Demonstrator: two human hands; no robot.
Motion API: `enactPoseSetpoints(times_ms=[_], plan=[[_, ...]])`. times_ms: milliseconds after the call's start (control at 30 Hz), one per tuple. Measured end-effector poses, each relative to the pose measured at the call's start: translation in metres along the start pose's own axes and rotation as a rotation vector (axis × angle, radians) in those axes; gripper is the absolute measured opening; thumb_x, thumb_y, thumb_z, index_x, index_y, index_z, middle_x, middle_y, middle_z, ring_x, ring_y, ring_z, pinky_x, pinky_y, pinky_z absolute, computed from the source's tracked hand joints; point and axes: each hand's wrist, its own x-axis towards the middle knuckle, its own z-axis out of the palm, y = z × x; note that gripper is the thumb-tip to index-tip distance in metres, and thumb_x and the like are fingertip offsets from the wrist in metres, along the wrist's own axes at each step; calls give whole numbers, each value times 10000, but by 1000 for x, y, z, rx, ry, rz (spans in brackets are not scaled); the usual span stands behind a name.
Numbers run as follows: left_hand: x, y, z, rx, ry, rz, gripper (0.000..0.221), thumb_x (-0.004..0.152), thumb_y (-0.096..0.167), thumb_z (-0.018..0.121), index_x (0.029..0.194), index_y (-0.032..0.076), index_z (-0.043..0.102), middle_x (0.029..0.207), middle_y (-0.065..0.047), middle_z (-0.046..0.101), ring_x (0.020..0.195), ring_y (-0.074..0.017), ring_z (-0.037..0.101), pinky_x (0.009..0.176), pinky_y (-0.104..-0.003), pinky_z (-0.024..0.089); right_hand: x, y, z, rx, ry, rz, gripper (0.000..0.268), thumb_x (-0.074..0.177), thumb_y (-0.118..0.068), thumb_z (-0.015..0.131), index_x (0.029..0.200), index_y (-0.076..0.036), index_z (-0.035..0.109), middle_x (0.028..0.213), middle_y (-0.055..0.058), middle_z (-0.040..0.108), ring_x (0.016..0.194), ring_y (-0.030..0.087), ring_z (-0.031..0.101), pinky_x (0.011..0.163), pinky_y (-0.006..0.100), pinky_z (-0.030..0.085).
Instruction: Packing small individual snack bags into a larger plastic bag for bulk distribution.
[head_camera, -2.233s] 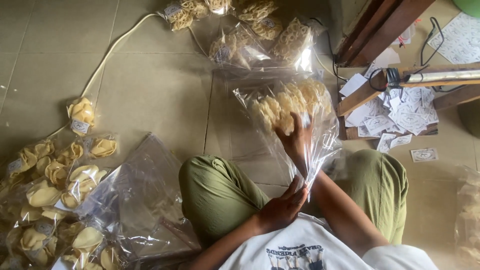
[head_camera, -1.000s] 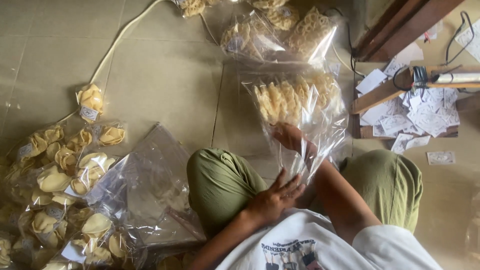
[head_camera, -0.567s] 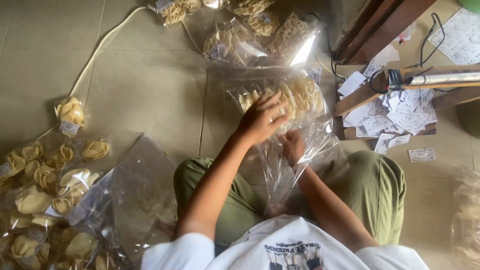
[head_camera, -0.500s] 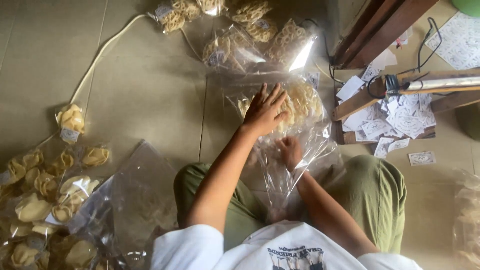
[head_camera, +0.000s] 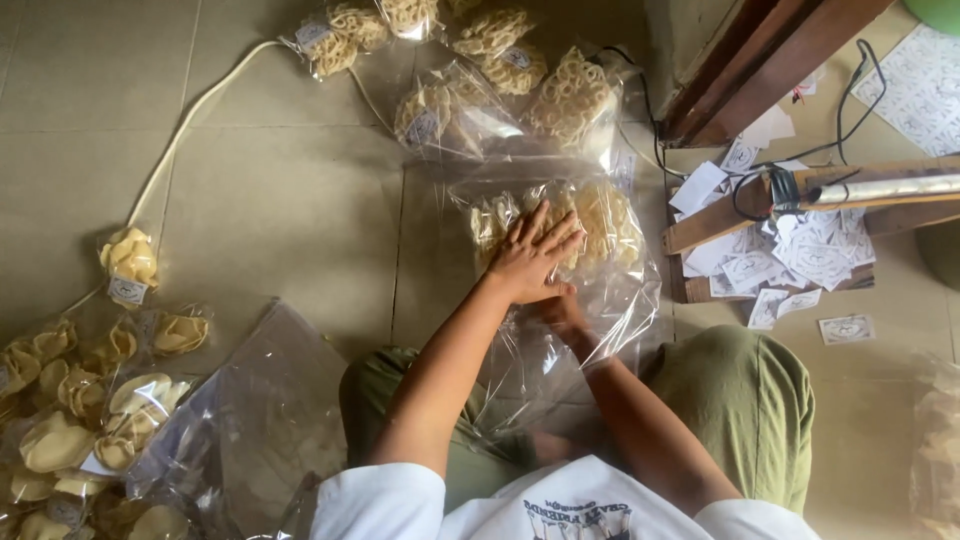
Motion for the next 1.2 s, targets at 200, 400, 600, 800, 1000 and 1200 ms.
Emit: enactPoseSetpoints(times_ms=[200, 400, 600, 800, 1000, 1200], plan=[[-4, 3, -16, 118, 34, 55, 967, 889, 879, 227, 1666, 306, 178, 1757, 46, -2, 1600, -344, -71, 1241, -656, -1, -22, -8, -16, 393, 410, -459, 625, 910, -23, 637, 1428, -158, 314, 1205, 110, 494, 842, 251, 620, 629, 340, 615], [9, -6, 7, 102, 13, 54, 977, 868, 906, 232, 1643, 310, 237, 1740, 130, 12, 1605, -285, 24, 1258, -668, 40, -25, -3, -30, -383, 271, -497, 867, 986, 4, 515, 1649, -213, 1, 1509, 236, 469, 1128, 400, 656, 721, 445, 642], [-10, 10, -21, -8, 39, -29, 979, 910, 885, 192, 1667, 264, 208, 1748, 64, 38, 1601, -317, -33, 1261, -638, -36, -79, 23, -62, -1237, -30, -348, 869, 1007, -474, 557, 1682, -221, 72, 1650, 217, 310, 1504, 483, 286, 1193, 637, 303], [-49, 8, -19, -13, -60, -244, 917, 939, 820, 318, 1668, 287, 157, 1750, 27, 53, 1589, -354, -66, 1205, -709, -108, -196, -31, -49, -2402, 270, -428, 653, 998, -436, 436, 1617, -274, 305, 1714, 231, 141, 1510, 641, -26, 1097, 849, 9], [-44, -2, -14, 10, -39, -231, 951, 916, 835, 353, 1667, 288, 152, 1751, 36, 36, 1593, -358, -55, 1204, -747, -17, -250, -23, -89, -2153, 192, -583, 752, 861, -509, 523, 1559, -247, 431, 1369, 107, 669, 1402, 310, 532, 1278, 545, 126], [-53, -9, -24, -132, 137, -242, 887, 1002, 706, 370, 1669, 214, 54, 1735, -6, -51, 1567, -356, -130, 1174, -740, -50, -348, -158, -28, -1637, -918, -31, 588, 999, -491, 506, 1564, -411, 366, 1473, -77, 603, 1200, 220, 682, 1109, 415, 521]])
